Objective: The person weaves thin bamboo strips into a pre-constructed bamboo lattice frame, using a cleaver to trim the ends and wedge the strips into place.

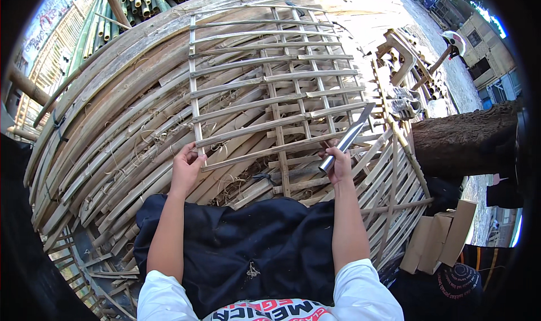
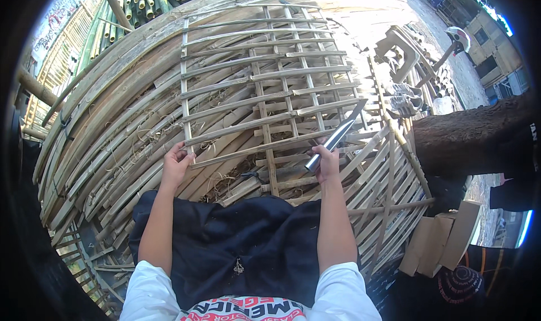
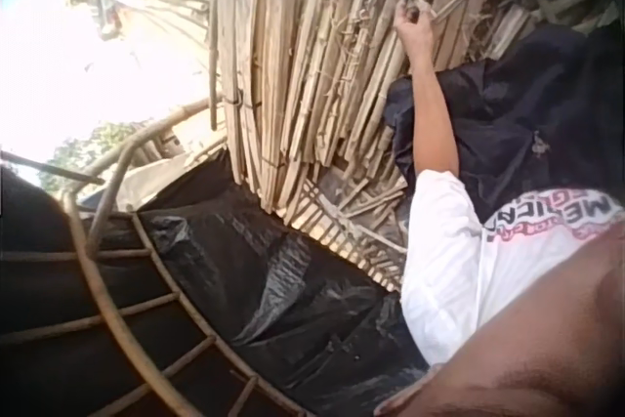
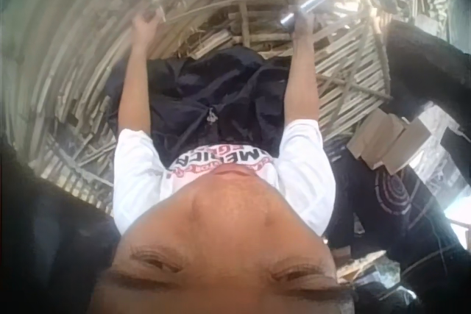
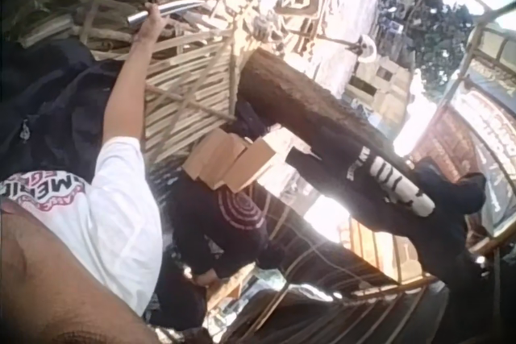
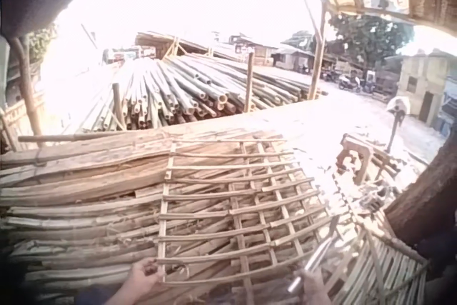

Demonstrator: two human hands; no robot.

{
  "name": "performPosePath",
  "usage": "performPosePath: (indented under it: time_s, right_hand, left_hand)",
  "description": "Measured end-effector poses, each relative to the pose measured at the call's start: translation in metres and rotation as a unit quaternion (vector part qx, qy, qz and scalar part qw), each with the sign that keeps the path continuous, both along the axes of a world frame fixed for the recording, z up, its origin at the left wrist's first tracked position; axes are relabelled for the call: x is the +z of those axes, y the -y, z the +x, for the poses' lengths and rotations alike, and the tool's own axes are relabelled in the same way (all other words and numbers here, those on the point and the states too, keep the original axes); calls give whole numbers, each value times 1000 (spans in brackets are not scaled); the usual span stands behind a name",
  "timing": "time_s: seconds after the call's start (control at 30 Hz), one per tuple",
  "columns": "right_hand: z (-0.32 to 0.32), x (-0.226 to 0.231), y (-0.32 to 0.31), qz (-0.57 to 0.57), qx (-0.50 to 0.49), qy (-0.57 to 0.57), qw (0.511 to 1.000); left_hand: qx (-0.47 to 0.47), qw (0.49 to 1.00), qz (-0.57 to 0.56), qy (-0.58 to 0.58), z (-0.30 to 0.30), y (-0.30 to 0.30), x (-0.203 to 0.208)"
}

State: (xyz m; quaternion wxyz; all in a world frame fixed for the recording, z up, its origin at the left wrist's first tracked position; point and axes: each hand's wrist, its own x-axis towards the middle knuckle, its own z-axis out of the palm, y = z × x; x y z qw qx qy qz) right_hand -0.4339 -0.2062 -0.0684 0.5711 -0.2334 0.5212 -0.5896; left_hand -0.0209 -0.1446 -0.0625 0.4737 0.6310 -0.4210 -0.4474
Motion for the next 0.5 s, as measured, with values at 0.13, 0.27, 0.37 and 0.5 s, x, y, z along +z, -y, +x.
performPosePath:
  time_s: [0.13, 0.27, 0.37, 0.5]
  right_hand:
    - [1, 1, -21, -32, -16, -88, 995]
    - [22, 21, -60, -54, -11, -170, 984]
    - [45, 32, -99, -37, 30, -146, 988]
    - [71, 35, -143, -22, 127, -244, 961]
  left_hand:
    - [8, 995, 0, 97, 10, -9, 4]
    - [39, 968, -38, 246, 12, -40, 31]
    - [46, 955, -41, 289, 14, -81, 43]
    - [50, 921, -82, 378, 11, -174, 65]
